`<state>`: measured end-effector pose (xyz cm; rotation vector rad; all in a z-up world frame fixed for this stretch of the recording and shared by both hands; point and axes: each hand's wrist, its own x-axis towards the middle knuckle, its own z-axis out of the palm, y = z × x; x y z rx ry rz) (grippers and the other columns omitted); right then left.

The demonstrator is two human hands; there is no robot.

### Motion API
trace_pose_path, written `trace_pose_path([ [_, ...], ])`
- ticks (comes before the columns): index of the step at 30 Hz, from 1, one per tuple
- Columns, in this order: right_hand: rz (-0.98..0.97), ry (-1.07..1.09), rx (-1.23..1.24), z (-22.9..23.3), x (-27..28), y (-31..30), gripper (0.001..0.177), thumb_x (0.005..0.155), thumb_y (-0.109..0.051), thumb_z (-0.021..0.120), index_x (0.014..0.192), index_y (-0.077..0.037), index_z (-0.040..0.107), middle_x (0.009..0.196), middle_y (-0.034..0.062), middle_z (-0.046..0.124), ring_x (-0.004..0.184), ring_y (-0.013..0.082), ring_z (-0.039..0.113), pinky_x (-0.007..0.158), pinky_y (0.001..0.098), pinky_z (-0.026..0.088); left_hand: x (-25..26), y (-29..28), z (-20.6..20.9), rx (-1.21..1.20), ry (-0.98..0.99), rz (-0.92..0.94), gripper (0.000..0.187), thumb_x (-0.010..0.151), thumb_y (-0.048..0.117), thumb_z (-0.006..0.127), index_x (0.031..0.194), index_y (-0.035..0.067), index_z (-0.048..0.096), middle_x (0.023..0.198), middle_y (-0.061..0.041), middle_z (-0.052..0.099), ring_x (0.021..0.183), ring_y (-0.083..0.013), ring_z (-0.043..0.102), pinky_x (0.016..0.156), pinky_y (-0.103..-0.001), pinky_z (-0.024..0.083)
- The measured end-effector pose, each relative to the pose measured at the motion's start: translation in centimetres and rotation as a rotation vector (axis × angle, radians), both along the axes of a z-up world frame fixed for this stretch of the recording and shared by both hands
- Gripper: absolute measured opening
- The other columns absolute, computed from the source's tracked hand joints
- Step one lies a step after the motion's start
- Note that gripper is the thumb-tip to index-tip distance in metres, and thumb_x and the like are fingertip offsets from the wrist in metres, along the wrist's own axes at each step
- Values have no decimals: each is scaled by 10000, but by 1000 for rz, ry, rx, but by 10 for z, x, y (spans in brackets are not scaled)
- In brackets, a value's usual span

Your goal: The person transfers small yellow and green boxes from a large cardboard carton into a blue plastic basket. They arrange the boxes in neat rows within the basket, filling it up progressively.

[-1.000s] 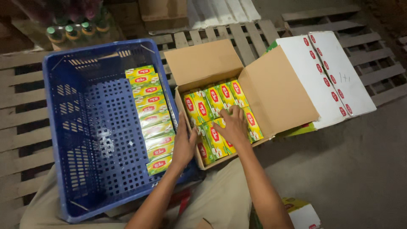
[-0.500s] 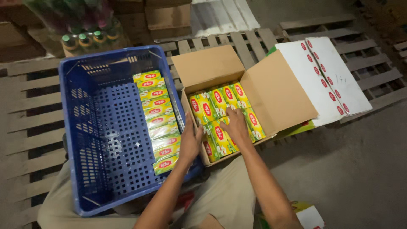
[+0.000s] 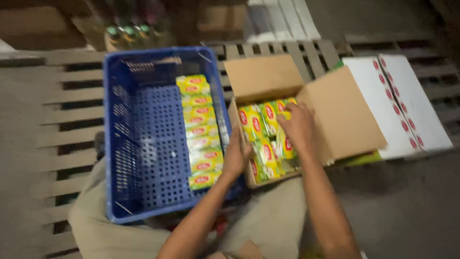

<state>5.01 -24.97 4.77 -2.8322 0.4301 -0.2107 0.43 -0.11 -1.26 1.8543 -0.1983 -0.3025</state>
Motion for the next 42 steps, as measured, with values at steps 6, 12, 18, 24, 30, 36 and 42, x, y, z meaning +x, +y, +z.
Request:
trace_pose_path([
  [6,26,-483,106,74,-14,60,479,886,-159,790,1346,-70,692,1266,225,578,1171,582,621,1030,622,537,-1,48,15,127,-119,-119,985,943,470,791,1745,122,338,1671,-215,498,1533,-462,501,1276,-540,432],
  [12,58,-575,363,76,-1,111,528,983,-110,645,1509,-119,688,1245,225,468,1230,580,573,1105,585,474,9,96,57,-76,-439,91,925,862,285,922,1665,160,480,1523,-216,589,1461,-528,550,1203,-631,472],
  [18,70,-362,429,42,15,156,415,1067,-147,604,1454,-130,753,1262,209,479,1160,428,623,1034,464,544,15,117,49,321,-697,204,910,813,248,956,1617,245,530,1522,-75,551,1478,-374,503,1203,-571,463],
  [24,87,-170,402,19,13,215,258,1092,-321,600,1252,-293,800,1280,125,576,1188,427,697,1062,514,547,20,133,34,699,-913,300,757,847,266,868,1545,234,576,1345,-26,629,1235,-278,638,1055,-462,498],
  [30,156,3,417,-29,34,233,327,1144,-387,571,1331,-219,780,1293,181,605,1198,515,683,1052,575,548,43,155,-24,712,-734,178,893,752,242,908,1565,173,546,1343,-83,659,1248,-337,656,1025,-475,525],
  [36,315,-188,-48,-87,32,223,405,1026,-167,669,1423,-186,743,1325,94,701,1200,371,693,1020,542,550,92,185,-102,800,-643,174,571,915,107,780,1465,116,630,1259,-149,723,1180,-375,726,1014,-487,541],
  [42,321,-399,168,-134,30,222,393,927,51,670,1308,-11,740,1350,249,667,1369,497,603,1184,606,451,171,227,-154,929,-593,259,430,973,49,726,1399,75,681,1226,-178,760,1191,-405,732,1072,-591,551],
])
